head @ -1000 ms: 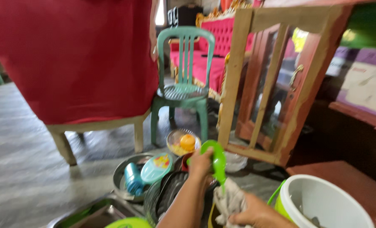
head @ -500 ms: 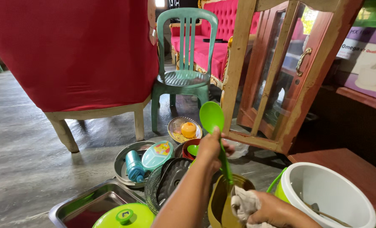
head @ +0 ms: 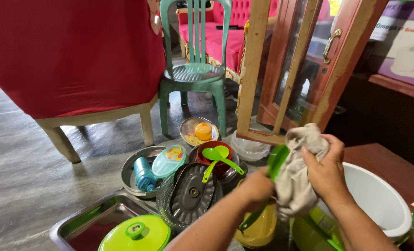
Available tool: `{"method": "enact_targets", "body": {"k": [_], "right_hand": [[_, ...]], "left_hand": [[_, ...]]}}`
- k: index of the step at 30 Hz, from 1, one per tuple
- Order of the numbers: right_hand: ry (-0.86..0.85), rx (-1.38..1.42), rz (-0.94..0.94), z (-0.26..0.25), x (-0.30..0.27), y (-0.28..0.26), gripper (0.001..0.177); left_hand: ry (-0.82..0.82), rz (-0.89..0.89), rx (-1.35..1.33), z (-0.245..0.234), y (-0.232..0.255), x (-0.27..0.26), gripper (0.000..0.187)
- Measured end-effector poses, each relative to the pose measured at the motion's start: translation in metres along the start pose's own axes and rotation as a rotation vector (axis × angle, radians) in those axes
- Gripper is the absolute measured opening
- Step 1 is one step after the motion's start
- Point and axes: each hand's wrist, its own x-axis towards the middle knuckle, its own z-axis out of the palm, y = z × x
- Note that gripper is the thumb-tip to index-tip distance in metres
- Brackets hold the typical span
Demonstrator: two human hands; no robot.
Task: The person dries dishes including a ladle, spoons, and a bowl using a cloth and places them into a green container.
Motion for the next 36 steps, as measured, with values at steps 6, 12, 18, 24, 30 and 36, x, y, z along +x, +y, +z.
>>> {"method": "enact_targets", "body": {"k": [6,12,18,24,30,36], "right_hand": [[-0.105,-0.306,-0.393,0.014,-0.030,0.005,0.056],[-0.545,-0.204,-0.107,0.020,-0.027,0.013,0.049],[-0.792,-0.079,0.475,0.009,-0.032,0.002,0.045],[-0.859,0.451,0.751,0.009,-0.052,0.003,0.040],[-0.763,0.657,0.878,-0.012,-0.039,0.006,0.038],[-0.605,0.572,0.820,-0.066,-0.003,0.021,0.038]], "left_hand": [[0.222,0.402,0.595,0.015,-0.004,-0.015,0.027],[0.331,0.350,0.411,0.000,0.002,-0.011,0.023],[0.266,0.225,-0.341,-0.020,-0.016,0.039,0.030],[0.136,0.003,-0.464,-0.012,-0.006,0.023,0.024],[-0.008,-0.051,-0.399,0.030,0.010,-0.003,0.031],[-0.133,-0.085,-0.488,0.080,0.008,-0.003,0.035]]}}
